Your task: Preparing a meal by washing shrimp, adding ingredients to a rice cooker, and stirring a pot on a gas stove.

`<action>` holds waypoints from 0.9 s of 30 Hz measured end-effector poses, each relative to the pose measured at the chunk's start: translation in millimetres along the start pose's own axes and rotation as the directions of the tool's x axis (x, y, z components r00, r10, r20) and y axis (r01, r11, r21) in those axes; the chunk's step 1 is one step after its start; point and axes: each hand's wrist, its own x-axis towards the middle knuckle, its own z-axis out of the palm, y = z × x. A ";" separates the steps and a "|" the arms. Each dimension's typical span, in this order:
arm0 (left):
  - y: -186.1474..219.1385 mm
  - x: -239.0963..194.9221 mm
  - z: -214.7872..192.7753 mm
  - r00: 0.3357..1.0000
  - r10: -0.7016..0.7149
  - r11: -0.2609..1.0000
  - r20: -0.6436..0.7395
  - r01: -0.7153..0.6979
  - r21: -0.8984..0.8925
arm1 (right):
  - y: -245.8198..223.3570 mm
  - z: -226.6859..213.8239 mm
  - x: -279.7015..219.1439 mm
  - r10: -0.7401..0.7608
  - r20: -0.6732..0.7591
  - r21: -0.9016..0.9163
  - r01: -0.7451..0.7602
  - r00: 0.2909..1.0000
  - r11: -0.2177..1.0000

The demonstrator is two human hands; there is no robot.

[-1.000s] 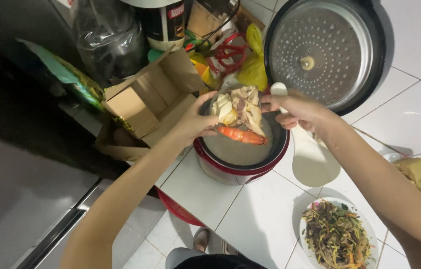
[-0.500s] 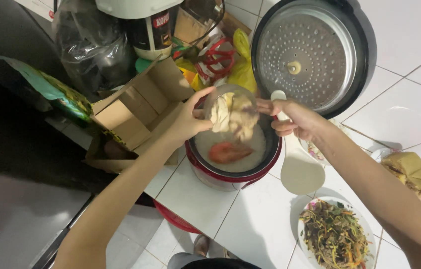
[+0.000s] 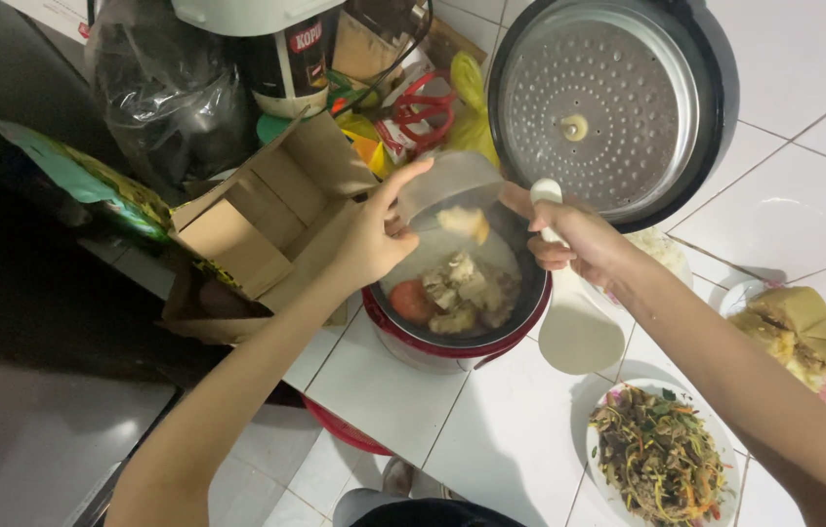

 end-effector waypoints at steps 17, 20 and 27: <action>54.6 -58.4 31.4 0.904 -0.423 0.784 -0.068 0.327 -0.527 | -56.4 34.8 -100.7 -0.131 -0.026 -0.384 0.111 0.991 0.917; 68.9 -93.1 46.5 0.772 -0.632 0.582 0.066 0.529 -0.618 | -62.7 35.0 -143.6 -0.195 -0.067 -0.433 0.148 0.978 0.889; 28.7 -185.4 163.8 0.453 -0.766 0.082 0.455 0.772 -0.631 | -11.4 -10.0 -208.7 -0.247 -0.246 -0.278 0.176 0.937 0.944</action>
